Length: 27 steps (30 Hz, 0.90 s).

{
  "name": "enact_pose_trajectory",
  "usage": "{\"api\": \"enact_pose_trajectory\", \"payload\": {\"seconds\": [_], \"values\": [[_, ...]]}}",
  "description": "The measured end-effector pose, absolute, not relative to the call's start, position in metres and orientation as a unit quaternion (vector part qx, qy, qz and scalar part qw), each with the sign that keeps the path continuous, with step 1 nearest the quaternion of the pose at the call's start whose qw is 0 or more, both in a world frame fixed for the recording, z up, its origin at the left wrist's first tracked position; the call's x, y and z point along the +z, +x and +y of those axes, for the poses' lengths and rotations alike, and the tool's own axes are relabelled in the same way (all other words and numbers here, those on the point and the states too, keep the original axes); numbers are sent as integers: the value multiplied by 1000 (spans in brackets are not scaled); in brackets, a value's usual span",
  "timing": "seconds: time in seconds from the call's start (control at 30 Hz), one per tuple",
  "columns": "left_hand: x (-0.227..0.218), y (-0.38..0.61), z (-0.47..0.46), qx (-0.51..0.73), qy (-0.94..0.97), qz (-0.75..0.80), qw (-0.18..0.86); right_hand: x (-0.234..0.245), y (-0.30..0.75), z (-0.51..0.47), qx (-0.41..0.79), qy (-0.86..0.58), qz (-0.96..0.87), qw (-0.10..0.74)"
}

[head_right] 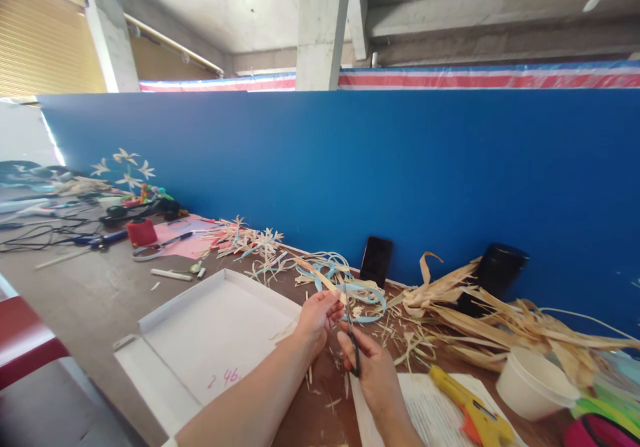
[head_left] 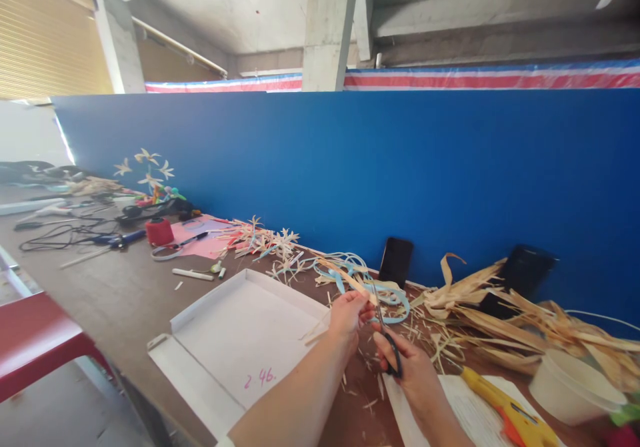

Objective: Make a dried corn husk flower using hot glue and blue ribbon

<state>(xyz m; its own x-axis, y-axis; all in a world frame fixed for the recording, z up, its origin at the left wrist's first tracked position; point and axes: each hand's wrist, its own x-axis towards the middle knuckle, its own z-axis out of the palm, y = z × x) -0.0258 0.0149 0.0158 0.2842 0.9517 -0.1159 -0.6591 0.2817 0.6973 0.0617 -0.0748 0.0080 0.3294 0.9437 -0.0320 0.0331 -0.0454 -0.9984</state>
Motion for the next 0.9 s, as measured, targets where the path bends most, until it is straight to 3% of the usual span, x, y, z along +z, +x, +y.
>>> {"api": "enact_pose_trajectory", "payload": {"seconds": [0.9], "values": [[20,-32,19,517,271,285,760,3,67,-78,367,-627,-457,513]]}}
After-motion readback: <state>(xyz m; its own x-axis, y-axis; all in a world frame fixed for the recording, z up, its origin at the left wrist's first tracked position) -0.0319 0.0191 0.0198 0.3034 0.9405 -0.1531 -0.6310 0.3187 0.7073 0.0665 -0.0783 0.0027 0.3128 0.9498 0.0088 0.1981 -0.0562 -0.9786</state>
